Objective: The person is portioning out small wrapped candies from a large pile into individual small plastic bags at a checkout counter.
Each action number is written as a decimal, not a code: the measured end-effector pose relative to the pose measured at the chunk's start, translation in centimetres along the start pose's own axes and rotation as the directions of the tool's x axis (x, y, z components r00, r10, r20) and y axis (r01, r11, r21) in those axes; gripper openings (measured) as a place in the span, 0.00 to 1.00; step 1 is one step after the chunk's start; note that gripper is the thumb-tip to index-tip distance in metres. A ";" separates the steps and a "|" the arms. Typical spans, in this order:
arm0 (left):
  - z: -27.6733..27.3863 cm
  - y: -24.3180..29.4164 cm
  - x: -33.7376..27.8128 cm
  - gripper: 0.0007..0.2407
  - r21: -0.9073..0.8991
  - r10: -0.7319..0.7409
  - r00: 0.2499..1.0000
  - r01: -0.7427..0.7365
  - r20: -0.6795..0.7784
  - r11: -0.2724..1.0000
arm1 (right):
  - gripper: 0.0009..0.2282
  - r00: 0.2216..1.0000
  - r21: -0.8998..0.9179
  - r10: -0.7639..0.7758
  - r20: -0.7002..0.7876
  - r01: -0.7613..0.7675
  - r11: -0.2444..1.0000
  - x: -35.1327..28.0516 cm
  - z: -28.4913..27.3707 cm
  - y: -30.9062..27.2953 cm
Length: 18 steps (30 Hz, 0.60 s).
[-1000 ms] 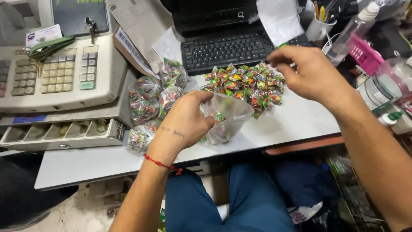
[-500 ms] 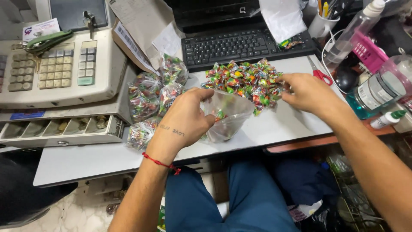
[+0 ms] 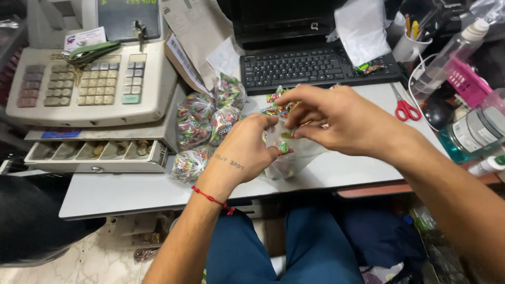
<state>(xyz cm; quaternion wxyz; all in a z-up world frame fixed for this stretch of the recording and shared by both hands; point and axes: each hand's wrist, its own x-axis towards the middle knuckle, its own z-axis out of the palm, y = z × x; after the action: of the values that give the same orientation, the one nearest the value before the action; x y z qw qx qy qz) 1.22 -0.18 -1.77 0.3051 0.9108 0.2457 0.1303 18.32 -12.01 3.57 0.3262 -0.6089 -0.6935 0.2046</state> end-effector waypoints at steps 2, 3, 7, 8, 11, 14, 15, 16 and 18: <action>-0.3 0.1 -0.1 0.27 -0.006 -0.021 1.000 0.021 0.006 1.000 | 0.25 0.997 -0.075 -0.073 0.028 0.075 0.994 0.4 0.1 0.7; -0.3 0.1 -0.2 0.27 -0.013 -0.040 0.999 0.040 0.017 0.999 | 0.27 0.989 -0.147 -0.138 0.059 0.145 0.978 0.6 0.1 1.1; 0.0 0.0 0.1 0.28 0.002 -0.002 1.000 0.002 -0.001 1.000 | 0.26 0.993 -0.243 -0.086 0.082 0.104 0.964 0.8 0.0 1.1; 0.0 0.1 0.1 0.27 -0.002 -0.023 1.000 0.023 0.000 1.000 | 0.27 0.988 -0.243 -0.149 0.053 0.157 0.957 0.5 -0.3 1.2; 0.1 0.1 0.3 0.27 -0.006 -0.002 1.000 0.001 -0.008 1.000 | 0.23 0.971 -0.262 -0.229 -0.066 0.204 0.943 -0.2 -1.5 2.1; 0.1 0.0 0.5 0.26 -0.010 0.028 0.999 -0.028 -0.022 1.000 | 0.14 0.959 -0.332 -0.214 -0.187 0.143 0.932 -1.2 -3.0 4.2; 0.2 0.0 0.6 0.26 -0.010 0.013 1.000 -0.013 -0.025 1.000 | 0.12 0.958 -0.378 -0.182 -0.223 0.087 0.922 -1.7 -3.5 5.1; -0.2 0.6 0.6 0.26 -0.017 0.026 0.999 -0.026 -0.020 1.000 | 0.12 0.958 -0.386 -0.173 -0.228 0.074 0.919 -2.0 -3.5 7.4; -1.0 1.6 0.5 0.26 -0.049 -0.128 0.988 0.132 0.087 0.990 | 0.09 0.963 -0.413 -0.023 -0.269 -0.093 0.906 -2.8 -3.5 12.0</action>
<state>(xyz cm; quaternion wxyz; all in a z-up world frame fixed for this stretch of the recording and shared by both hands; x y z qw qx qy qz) 1.80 -0.53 0.04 0.3479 0.8888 0.2879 0.0784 29.41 -13.06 -2.74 0.2737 -0.6994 -0.6596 -0.0282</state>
